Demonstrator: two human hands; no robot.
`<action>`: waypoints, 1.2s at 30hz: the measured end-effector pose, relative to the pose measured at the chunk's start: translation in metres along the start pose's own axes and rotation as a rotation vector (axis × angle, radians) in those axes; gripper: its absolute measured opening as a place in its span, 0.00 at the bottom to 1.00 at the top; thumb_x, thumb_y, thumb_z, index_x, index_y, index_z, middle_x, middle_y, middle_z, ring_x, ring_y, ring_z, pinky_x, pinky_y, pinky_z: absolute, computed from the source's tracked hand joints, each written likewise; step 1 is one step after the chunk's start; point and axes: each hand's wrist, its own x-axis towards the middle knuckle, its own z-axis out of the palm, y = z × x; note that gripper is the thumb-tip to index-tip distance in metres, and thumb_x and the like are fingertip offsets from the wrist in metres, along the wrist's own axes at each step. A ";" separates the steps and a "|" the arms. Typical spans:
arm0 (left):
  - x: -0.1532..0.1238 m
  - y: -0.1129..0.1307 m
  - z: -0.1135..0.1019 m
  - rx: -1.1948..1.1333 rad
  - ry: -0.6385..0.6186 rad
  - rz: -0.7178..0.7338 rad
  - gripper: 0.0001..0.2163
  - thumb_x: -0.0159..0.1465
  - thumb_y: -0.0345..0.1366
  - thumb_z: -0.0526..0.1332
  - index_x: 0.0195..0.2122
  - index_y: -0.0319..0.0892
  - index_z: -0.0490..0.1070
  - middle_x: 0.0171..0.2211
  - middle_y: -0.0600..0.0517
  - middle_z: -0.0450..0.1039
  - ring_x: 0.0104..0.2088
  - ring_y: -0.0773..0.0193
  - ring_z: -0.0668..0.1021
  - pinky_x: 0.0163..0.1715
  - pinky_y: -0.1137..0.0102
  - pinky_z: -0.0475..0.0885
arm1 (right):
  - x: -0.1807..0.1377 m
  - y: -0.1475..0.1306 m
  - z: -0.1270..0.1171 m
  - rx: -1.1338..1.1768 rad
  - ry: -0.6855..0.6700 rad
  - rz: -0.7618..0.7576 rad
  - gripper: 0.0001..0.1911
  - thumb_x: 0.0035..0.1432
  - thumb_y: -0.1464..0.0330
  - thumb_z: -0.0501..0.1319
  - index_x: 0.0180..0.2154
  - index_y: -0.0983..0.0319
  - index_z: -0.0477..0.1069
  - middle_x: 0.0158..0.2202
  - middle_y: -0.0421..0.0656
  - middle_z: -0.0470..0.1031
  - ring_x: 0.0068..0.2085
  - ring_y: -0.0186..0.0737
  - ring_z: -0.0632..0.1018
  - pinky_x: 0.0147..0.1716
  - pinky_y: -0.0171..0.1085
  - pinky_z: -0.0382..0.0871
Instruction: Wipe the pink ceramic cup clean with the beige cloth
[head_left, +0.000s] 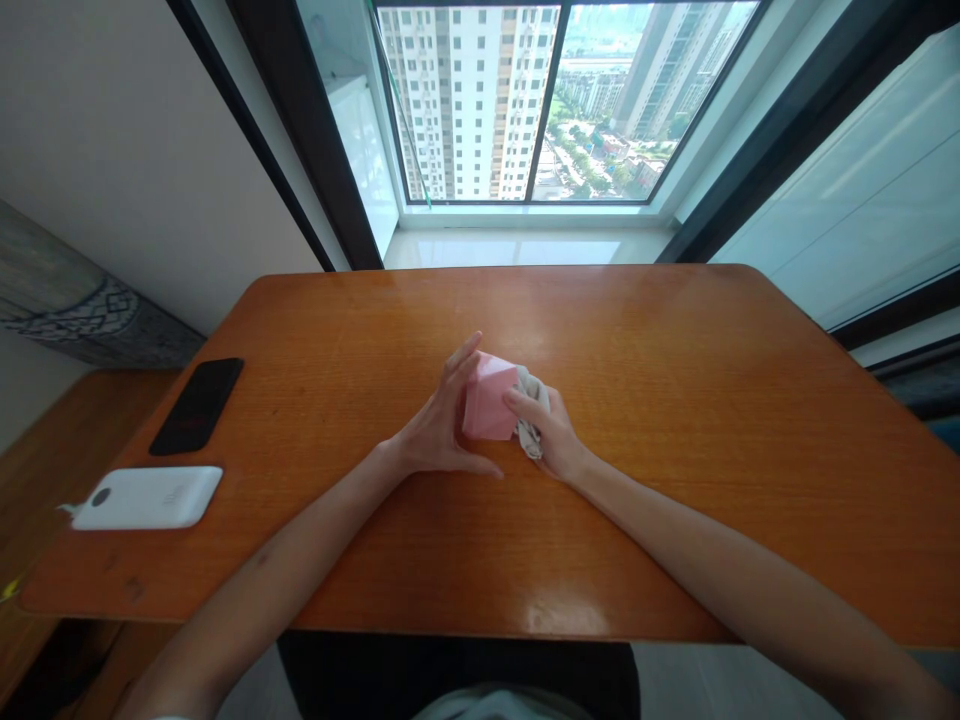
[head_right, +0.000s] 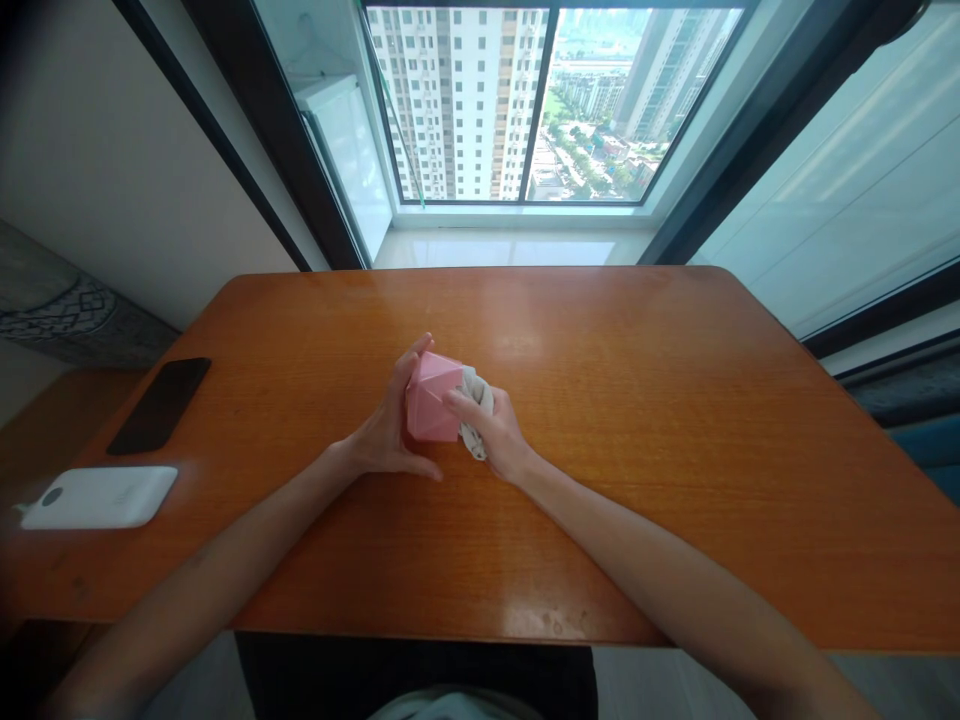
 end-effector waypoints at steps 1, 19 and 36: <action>0.000 -0.003 -0.002 0.123 -0.026 0.064 0.64 0.51 0.63 0.82 0.82 0.64 0.44 0.83 0.39 0.38 0.81 0.29 0.53 0.75 0.33 0.61 | 0.002 -0.002 0.000 0.104 -0.017 0.091 0.23 0.59 0.45 0.71 0.34 0.57 0.73 0.23 0.36 0.70 0.23 0.36 0.69 0.21 0.35 0.65; 0.000 0.010 -0.002 -0.576 0.108 -0.412 0.46 0.67 0.65 0.67 0.79 0.51 0.54 0.74 0.39 0.65 0.67 0.39 0.77 0.66 0.50 0.74 | -0.002 0.008 0.003 -0.636 -0.183 -0.653 0.14 0.64 0.62 0.71 0.30 0.58 0.71 0.29 0.39 0.74 0.28 0.35 0.70 0.29 0.36 0.65; 0.002 0.012 0.003 -0.288 0.285 -0.246 0.32 0.72 0.58 0.66 0.71 0.48 0.66 0.63 0.42 0.73 0.58 0.50 0.79 0.62 0.56 0.75 | 0.004 -0.005 -0.002 -0.665 -0.307 -0.596 0.22 0.65 0.51 0.73 0.31 0.60 0.73 0.32 0.41 0.74 0.30 0.34 0.69 0.29 0.35 0.64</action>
